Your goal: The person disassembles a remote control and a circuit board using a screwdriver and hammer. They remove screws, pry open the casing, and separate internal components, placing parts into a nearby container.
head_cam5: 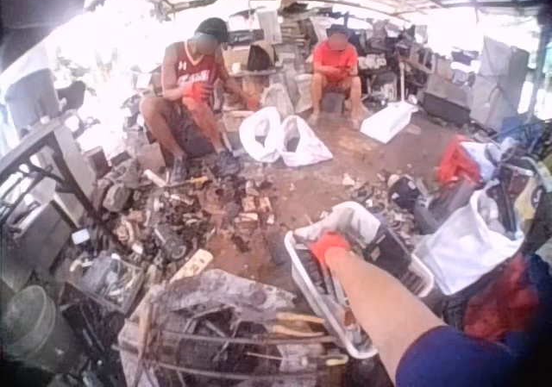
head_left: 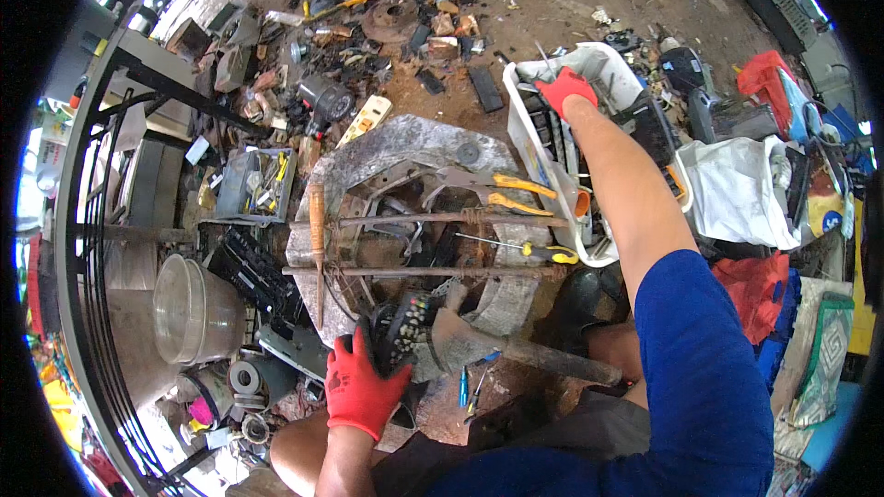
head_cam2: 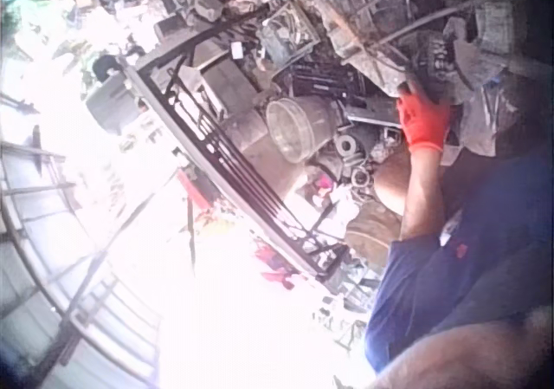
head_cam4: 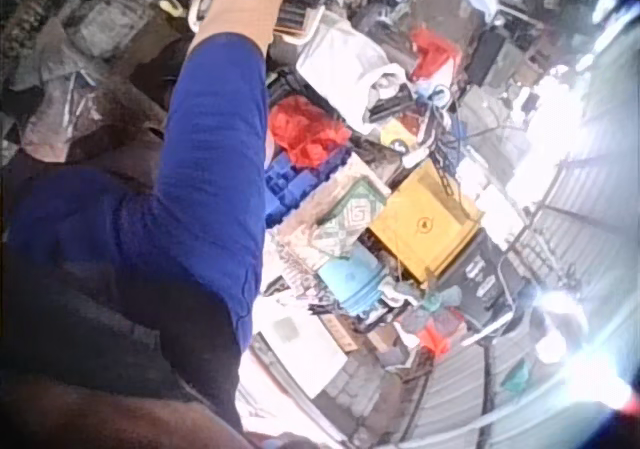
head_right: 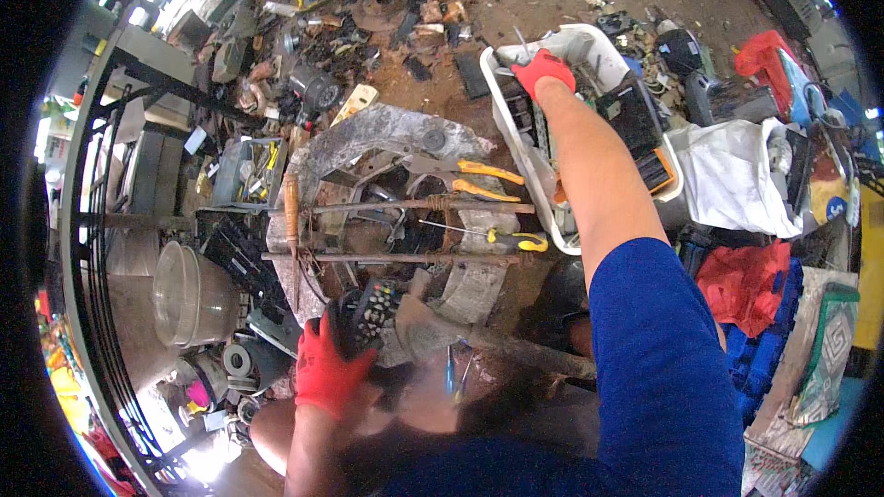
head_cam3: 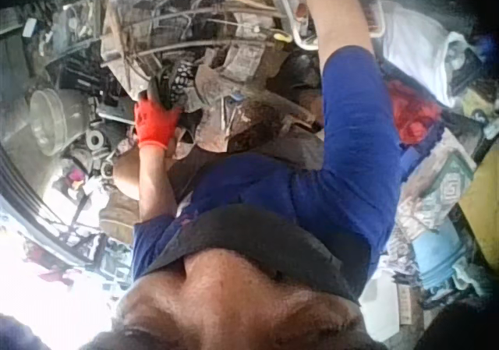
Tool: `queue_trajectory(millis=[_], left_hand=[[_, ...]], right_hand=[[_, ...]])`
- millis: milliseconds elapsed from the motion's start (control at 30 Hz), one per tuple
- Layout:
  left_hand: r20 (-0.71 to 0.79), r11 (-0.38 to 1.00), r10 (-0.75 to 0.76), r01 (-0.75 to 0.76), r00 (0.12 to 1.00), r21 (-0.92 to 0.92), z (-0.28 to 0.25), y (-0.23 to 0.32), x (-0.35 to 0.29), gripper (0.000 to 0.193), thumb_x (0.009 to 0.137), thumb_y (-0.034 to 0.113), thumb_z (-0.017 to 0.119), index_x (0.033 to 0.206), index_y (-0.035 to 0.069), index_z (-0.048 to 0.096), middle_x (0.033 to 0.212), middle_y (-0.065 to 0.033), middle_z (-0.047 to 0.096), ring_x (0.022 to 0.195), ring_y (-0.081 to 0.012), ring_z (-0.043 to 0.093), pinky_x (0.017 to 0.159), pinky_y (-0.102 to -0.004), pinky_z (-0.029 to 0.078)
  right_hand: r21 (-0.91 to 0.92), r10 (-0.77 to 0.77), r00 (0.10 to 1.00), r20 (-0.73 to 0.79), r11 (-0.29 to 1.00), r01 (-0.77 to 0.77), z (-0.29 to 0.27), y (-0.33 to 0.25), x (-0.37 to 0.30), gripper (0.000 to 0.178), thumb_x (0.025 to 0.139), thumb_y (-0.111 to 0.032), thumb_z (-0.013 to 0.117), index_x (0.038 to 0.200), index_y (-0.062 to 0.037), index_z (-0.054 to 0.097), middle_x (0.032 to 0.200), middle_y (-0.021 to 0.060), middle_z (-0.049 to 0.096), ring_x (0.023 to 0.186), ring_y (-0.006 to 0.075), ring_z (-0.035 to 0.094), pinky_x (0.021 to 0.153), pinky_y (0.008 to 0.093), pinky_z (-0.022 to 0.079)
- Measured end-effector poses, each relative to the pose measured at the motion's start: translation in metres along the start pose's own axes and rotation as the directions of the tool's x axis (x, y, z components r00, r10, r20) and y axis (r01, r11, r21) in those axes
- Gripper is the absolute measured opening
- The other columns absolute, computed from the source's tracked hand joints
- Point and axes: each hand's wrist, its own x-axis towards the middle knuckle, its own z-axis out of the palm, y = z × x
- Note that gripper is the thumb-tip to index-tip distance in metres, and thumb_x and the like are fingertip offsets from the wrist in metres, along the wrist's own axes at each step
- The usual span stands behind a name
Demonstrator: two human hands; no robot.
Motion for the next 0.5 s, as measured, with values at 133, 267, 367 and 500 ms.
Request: queue_trajectory(millis=[133,267,367,500], left_hand=[[0.032,1.000,-0.007,0.007,0.999,0.006,-0.003,0.007,0.004,0.095,0.071,0.042,0.083,0.144,-0.003,0.040,0.130,-0.0268,0.050,0.119,-0.0433,0.053,0.099,-0.0468,0.048],[0.017,1.000,-0.001,0.002,1.000,-0.023,-0.003,0.005,-0.003,0.095,0.072,0.043,0.082,0.144,-0.003,0.040,0.130,-0.0268,0.050,0.118,-0.0427,0.054,0.097,-0.0467,0.049],[-0.043,0.999,0.049,-0.049,0.998,0.004,0.001,0.002,-0.009,0.094,0.073,0.043,0.081,0.144,-0.003,0.040,0.130,-0.0263,0.051,0.118,-0.0424,0.055,0.097,-0.0469,0.049],[-0.099,0.998,0.044,-0.040,0.994,0.047,0.010,-0.007,-0.020,0.093,0.073,0.043,0.081,0.143,-0.003,0.041,0.131,-0.0256,0.052,0.119,-0.0424,0.054,0.098,-0.0474,0.049]], right_hand=[[-0.078,-0.080,0.997,0.021,0.994,0.081,0.013,0.006,0.009,0.055,0.091,-0.045,0.059,0.127,-0.0029,0.059,0.131,0.0218,0.062,0.121,0.0381,0.059,0.103,0.0456,0.048],[0.047,-0.043,0.975,-0.219,0.997,0.055,0.005,0.032,-0.025,0.044,0.092,-0.032,0.057,0.126,-0.0048,0.061,0.120,0.0204,0.067,0.114,0.0381,0.063,0.097,0.0473,0.050],[0.125,-0.059,0.944,-0.324,0.987,0.104,-0.016,0.079,-0.053,0.046,0.093,-0.030,0.057,0.133,-0.0057,0.057,0.120,0.0220,0.066,0.113,0.0393,0.062,0.098,0.0466,0.049],[0.302,-0.134,0.875,-0.466,0.905,0.300,-0.050,0.102,-0.105,0.045,0.093,-0.023,0.059,0.135,-0.0083,0.056,0.125,0.0218,0.064,0.115,0.0382,0.061,0.098,0.0441,0.049]])
